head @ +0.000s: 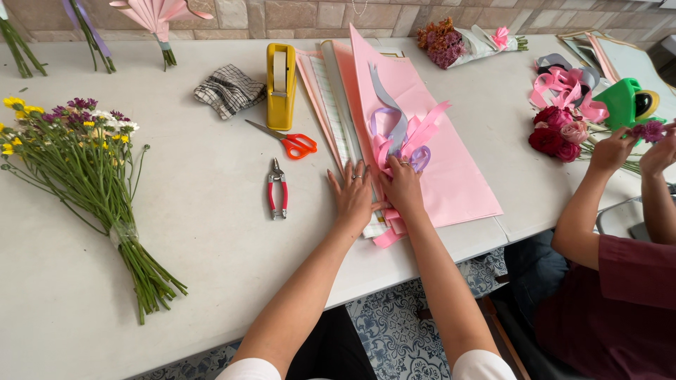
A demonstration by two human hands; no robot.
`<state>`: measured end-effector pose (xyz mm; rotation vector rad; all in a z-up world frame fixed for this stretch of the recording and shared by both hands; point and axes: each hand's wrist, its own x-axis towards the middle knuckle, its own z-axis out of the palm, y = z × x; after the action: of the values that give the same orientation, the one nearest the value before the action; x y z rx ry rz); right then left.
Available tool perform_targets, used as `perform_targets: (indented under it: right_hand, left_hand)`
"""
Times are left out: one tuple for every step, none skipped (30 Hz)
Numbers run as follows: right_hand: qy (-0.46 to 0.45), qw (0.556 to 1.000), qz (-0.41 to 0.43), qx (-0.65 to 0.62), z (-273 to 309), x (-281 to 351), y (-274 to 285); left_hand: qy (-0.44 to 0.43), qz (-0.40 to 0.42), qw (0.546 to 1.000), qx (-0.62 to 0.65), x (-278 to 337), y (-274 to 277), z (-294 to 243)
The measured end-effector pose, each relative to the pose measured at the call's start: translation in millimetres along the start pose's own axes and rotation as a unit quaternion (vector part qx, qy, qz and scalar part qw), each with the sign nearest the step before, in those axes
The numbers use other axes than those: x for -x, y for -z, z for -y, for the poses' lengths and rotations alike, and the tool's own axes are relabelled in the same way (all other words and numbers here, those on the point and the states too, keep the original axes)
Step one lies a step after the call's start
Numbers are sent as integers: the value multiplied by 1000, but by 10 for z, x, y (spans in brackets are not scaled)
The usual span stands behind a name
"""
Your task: The person takes a sheet of pink paper, folds it into a triangular shape, places a small bouquet of yellow and purple flowers inside, and wraps the paper around the stems.
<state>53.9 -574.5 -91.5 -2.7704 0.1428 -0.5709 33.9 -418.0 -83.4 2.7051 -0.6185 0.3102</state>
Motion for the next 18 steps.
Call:
perform_targets:
  right_hand:
    - [-4,1000,5,-9,-37,-21,-40]
    - [-4,1000,5,-9,-22,-19,12]
    - [-42,996,-48,-69,-9,-9,62]
    - [-78,983,-101,-129,5,1,111]
    - [-78,984,-100,-128,-36,7,136]
    - [-89,972,-135,-173,-76,13,159]
    - [-98,957,-169,-216,-114,13,183]
    - [-97,957,-167,-216,-127,33,207]
    - [-120,941,-157,-273,-134,46,226]
    - [-142,922,-146,-329,-143,59,246]
    - [-142,922,-145,-330,-206,22,175]
    - [-157,912,-132,-356,-272,-15,104]
    - [-174,900,-119,-382,-339,-42,31]
    - [-175,899,-118,-382,-278,-35,52]
    - [-159,911,-99,-368,-222,-25,76]
    - [-143,921,-80,-354,-169,-16,103]
    - [-145,920,-83,-354,-155,-8,115]
    - [-134,934,-98,-317,-142,1,128]
  left_hand:
    - [0,5,1000,-3,-8,-2,10]
    - [-1,4,1000,-3,-16,67,6]
    - [-2,12,999,41,-17,133,1]
    - [-4,20,996,85,-17,198,-3]
    - [-3,21,996,86,-29,219,-17]
    - [0,27,994,104,-39,240,-28]
    - [4,32,992,122,-51,262,-38]
    - [6,32,992,123,-38,278,-66]
    - [5,5,989,149,-29,298,-86]
    - [4,-22,984,175,-21,317,-108]
    - [5,-23,984,175,-34,319,-119]
    - [2,-44,981,190,-47,320,-133]
    - [-3,-64,977,204,-56,320,-148]
    - [-2,-63,977,203,-72,240,-122]
    - [-1,-92,975,200,-92,160,-101]
    - [1,-120,973,198,-112,79,-82]
    - [-2,-118,973,197,-120,91,-71]
    - [-9,-126,964,234,-128,103,-63]
